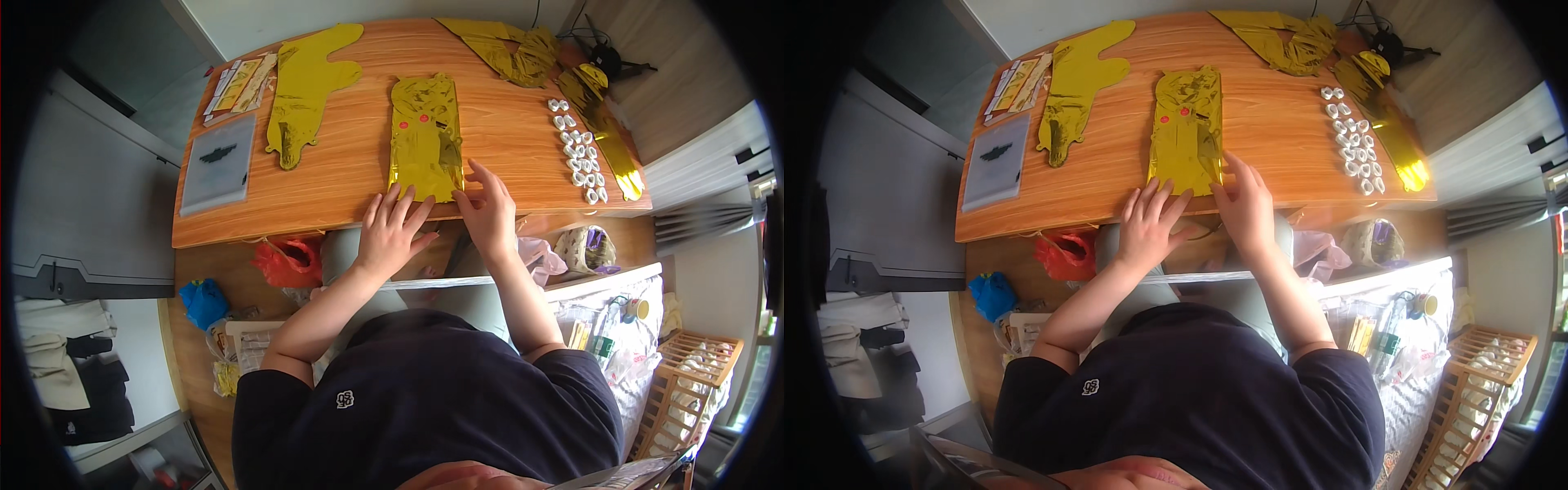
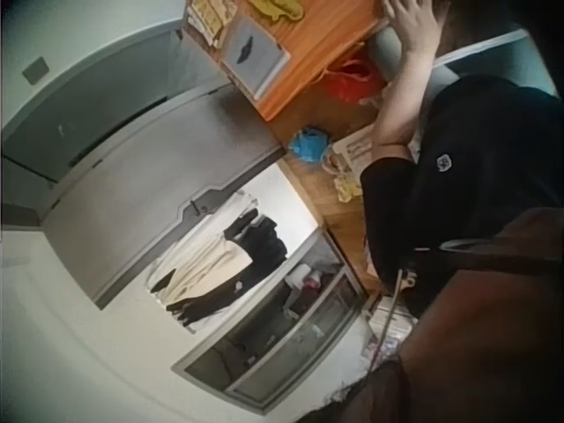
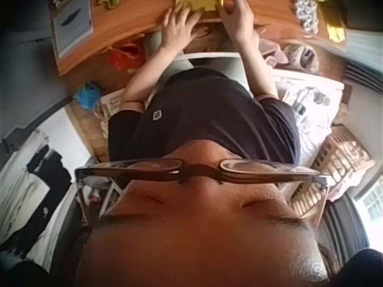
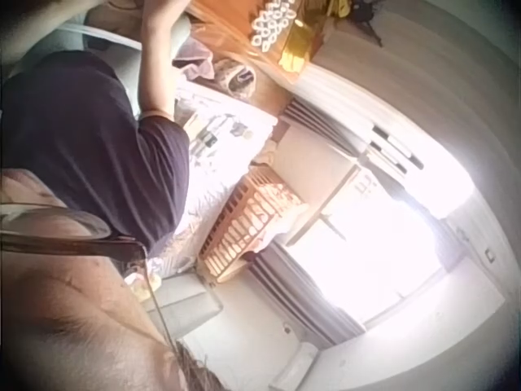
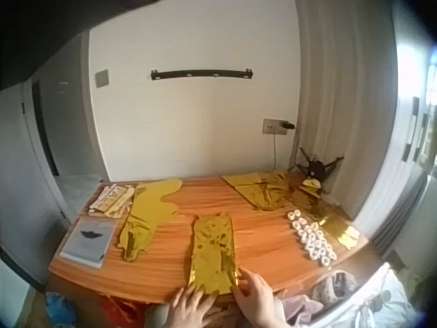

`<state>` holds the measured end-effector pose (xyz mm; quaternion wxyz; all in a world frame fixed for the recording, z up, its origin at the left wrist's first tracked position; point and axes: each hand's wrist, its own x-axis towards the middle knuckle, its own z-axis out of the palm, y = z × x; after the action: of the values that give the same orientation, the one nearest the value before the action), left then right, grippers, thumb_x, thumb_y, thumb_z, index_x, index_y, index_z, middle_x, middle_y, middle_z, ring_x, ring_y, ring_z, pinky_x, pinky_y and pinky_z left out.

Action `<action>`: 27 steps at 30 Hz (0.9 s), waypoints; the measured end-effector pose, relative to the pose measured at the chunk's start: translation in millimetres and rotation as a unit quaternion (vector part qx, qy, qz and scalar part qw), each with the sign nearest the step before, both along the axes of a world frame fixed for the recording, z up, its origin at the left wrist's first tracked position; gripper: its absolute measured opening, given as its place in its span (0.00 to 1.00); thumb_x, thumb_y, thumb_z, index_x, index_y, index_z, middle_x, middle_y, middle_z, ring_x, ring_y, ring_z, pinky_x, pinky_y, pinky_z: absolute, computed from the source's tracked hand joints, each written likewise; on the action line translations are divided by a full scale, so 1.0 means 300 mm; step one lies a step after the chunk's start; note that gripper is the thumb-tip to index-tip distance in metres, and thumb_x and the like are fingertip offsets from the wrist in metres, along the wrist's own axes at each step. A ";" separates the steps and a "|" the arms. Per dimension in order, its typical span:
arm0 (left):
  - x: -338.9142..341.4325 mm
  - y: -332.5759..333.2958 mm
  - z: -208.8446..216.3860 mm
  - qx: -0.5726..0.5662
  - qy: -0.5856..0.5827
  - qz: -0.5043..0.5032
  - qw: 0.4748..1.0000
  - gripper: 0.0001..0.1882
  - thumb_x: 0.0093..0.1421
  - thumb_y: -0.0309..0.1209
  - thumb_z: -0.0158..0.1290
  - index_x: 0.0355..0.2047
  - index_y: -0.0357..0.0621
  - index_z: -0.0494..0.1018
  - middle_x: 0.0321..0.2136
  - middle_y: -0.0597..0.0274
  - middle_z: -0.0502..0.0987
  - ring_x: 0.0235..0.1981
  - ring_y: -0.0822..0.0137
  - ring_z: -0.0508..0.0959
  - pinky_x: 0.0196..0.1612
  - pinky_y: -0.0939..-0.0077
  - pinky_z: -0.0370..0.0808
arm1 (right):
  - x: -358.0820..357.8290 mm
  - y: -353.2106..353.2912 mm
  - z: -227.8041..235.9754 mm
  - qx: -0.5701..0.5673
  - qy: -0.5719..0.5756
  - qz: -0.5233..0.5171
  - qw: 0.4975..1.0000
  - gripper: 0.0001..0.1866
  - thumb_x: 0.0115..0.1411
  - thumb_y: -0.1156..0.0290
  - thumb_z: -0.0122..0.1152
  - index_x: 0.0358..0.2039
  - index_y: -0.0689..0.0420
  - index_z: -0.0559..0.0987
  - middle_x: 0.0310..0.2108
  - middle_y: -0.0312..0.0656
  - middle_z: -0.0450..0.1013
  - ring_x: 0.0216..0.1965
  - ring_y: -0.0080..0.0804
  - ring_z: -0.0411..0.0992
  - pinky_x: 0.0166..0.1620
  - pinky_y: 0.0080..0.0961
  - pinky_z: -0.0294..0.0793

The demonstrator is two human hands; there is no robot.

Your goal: Folding a gold-colored foil sheet and placing it onto a cardboard backing for packaging.

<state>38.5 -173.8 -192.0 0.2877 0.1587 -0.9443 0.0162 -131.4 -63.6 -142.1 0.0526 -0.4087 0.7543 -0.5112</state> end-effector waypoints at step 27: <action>0.058 0.047 0.119 0.046 -0.003 0.025 0.999 0.37 0.57 0.55 0.63 0.65 0.57 0.71 0.60 0.57 0.72 0.60 0.57 0.72 0.61 0.53 0.65 | -0.086 0.105 -0.050 -0.010 0.363 0.119 0.924 0.12 0.52 0.72 0.74 0.39 0.52 0.86 0.43 0.32 0.82 0.44 0.32 0.78 0.52 0.34 0.69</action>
<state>55.9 -159.6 -156.3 0.2766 0.1950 -0.9408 -0.0199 -157.3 -32.0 -157.1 -0.1684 -0.6532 0.6624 -0.3260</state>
